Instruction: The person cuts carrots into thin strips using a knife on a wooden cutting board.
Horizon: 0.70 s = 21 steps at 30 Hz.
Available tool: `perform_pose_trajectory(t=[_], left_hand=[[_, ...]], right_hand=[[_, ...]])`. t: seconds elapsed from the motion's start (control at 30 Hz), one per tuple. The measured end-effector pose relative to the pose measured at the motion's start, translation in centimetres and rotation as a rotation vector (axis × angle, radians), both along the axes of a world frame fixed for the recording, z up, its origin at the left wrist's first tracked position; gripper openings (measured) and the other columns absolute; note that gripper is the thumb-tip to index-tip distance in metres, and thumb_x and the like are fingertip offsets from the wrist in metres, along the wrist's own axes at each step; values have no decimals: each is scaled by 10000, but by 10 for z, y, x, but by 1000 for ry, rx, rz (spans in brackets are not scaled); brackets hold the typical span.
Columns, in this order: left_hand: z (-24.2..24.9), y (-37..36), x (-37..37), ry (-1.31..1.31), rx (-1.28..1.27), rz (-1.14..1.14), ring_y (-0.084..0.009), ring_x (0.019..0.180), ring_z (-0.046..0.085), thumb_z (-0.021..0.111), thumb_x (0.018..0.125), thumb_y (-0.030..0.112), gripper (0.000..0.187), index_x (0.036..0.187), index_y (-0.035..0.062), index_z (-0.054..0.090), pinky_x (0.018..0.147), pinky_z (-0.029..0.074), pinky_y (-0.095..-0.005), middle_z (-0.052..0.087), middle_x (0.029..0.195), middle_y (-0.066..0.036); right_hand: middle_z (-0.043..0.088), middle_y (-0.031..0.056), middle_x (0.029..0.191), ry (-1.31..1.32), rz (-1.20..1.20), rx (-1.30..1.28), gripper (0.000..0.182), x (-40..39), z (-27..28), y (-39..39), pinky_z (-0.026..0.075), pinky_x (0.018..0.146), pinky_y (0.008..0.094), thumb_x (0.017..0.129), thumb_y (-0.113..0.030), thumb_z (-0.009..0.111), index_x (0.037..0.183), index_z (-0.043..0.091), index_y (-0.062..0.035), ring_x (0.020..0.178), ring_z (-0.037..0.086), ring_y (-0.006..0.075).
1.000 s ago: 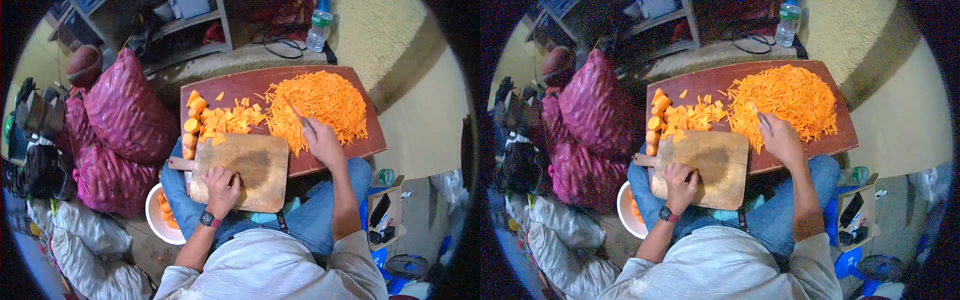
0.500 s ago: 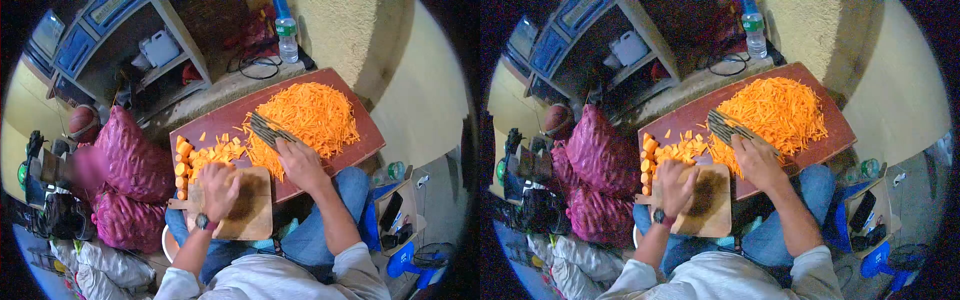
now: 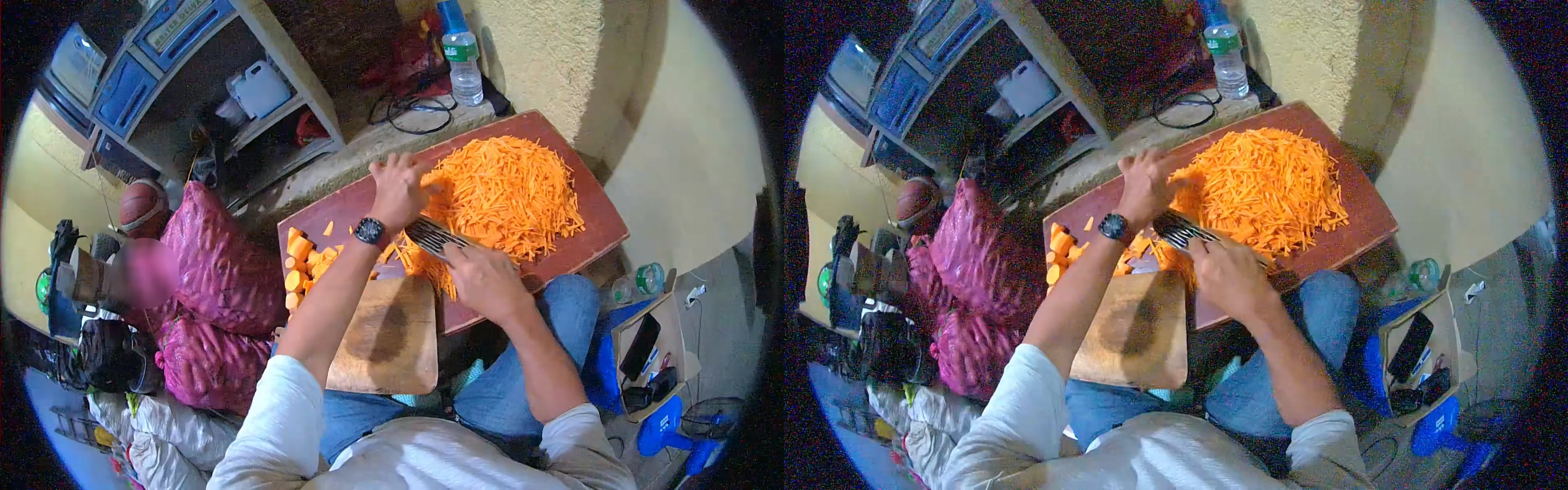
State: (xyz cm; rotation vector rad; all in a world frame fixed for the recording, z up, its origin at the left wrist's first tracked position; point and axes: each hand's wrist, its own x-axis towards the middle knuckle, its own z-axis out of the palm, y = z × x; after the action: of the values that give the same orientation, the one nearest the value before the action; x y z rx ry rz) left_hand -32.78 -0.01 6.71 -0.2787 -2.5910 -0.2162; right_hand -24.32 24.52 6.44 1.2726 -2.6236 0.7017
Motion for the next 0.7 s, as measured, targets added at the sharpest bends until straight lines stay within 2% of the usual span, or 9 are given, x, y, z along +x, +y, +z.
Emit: perform_pose_trajectory(t=[0.07,0.13,0.17,0.27,0.37,0.47,0.53,0.6,0.7], left_hand=[[-12,-26,-1,146,20,29,-314,1090,658,837,847,259,245,1063,144,822,977,396,-571,743,1115,-100],[-26,-62,1,-262,373,258,-341,989,706,788,878,201,184,1053,156,829,977,420,-596,777,1073,-106],[-44,-77,13,-177,396,178,-360,940,738,761,895,194,241,1126,180,825,999,433,-620,801,1067,-85],[-41,-88,60,-606,342,141,-345,1111,720,783,883,209,377,1260,218,796,1032,434,-613,786,1224,-65],[-67,-92,95,-371,51,8,-331,1163,696,815,897,378,491,1350,196,760,971,521,-520,759,1224,-102],[-82,-97,100,-373,46,22,-336,1309,607,825,893,413,557,1406,220,724,1012,435,-541,706,1339,-91],[-85,-94,99,-349,65,37,-323,1294,612,840,861,405,562,1375,199,740,1000,402,-523,718,1328,-82],[-89,-97,102,-321,72,26,-341,1299,611,821,804,214,529,1328,170,763,1060,391,-544,721,1328,-129],[-110,-107,95,-276,-21,112,-338,1265,629,787,815,201,453,1265,151,781,1032,416,-565,729,1289,-125]], right_hand=[[753,229,941,-134,-7,-24,214,-2,2,3,619,769,538,975,-132,633,1143,661,-1,875,763,437],[728,273,884,-288,-23,-205,194,-4,5,8,594,747,604,991,-179,652,1115,665,-30,856,740,494],[717,280,856,-369,-50,-262,186,-4,13,10,576,759,607,982,-200,685,1080,672,-42,867,729,499],[729,267,892,-499,-32,-351,189,-11,13,14,563,756,589,972,-203,703,1077,681,-47,867,729,490],[726,263,908,-531,-49,-325,189,-10,20,14,552,751,571,963,-192,711,1074,681,-40,870,723,485],[716,269,896,-515,-56,-322,186,-7,21,10,552,747,570,959,-187,705,1066,679,-37,866,717,489],[715,272,893,-528,-54,-303,186,-7,21,9,552,748,570,954,-183,704,1063,681,-35,863,715,491],[713,274,891,-540,-52,-285,185,-9,16,8,553,750,570,949,-180,704,1060,683,-34,861,713,493],[711,245,860,-491,-57,-276,338,-12,4,7,547,696,464,947,-174,736,1263,741,-55,751,720,387]])
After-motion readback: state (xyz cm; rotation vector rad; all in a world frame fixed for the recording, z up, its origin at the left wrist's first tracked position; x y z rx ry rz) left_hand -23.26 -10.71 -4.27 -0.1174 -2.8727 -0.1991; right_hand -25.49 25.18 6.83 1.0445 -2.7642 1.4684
